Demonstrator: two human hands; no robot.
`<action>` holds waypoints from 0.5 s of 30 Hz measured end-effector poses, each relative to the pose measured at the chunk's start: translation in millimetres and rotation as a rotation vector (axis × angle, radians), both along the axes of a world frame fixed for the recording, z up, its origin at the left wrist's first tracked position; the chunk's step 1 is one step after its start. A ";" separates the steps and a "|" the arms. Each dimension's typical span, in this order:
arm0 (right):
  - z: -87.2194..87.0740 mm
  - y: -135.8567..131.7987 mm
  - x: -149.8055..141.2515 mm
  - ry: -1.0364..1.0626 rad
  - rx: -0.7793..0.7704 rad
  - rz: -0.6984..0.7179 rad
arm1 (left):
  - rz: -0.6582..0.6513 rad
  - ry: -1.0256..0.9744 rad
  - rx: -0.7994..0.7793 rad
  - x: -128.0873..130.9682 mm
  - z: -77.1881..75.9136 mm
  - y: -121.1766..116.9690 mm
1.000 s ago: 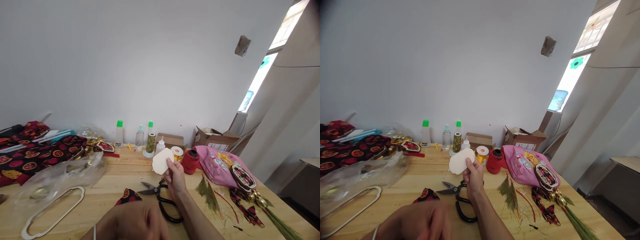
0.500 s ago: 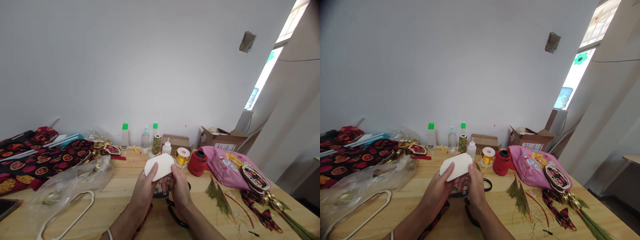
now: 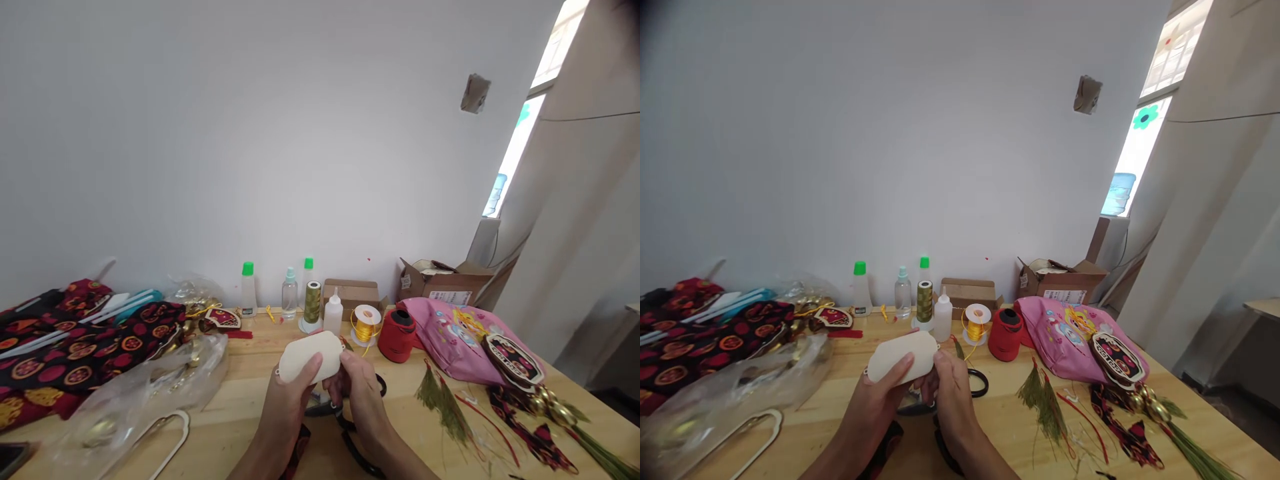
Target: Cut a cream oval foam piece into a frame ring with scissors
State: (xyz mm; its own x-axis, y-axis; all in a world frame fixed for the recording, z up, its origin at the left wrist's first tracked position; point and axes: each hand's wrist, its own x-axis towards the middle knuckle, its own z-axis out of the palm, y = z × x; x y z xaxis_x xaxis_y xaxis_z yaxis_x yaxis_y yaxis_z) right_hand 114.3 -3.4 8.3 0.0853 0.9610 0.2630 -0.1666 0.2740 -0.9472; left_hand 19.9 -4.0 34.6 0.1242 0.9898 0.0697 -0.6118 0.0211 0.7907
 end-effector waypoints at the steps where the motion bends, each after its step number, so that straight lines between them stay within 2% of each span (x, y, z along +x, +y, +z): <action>1: -1.2 -0.5 -1.4 -0.026 0.004 0.027 | -0.006 -0.013 0.001 -1.6 -0.1 0.9; 6: -3.3 2.6 -2.3 -0.209 0.028 0.072 | -0.090 -0.123 0.026 -13.0 -3.7 9.8; 9: 4.2 5.6 11.6 -0.409 0.038 0.033 | -0.060 -0.165 -0.050 -15.5 -7.3 14.1; 13: 20.5 -6.0 42.5 -0.915 0.053 -0.018 | 0.010 -0.173 -0.215 -13.4 -16.6 19.6; 15: 23.5 -16.0 53.0 -1.191 0.051 0.003 | 0.043 -0.172 -0.264 -12.3 -21.1 21.8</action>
State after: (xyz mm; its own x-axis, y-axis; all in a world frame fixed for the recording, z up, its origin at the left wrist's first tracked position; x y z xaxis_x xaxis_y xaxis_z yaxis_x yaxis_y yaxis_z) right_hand 167.3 -19.4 31.8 -0.2407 0.9470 0.2129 0.8096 0.3169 -0.4941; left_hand 7.5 17.8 13.5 0.0905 0.9806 -0.1737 -0.7406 0.1829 0.6466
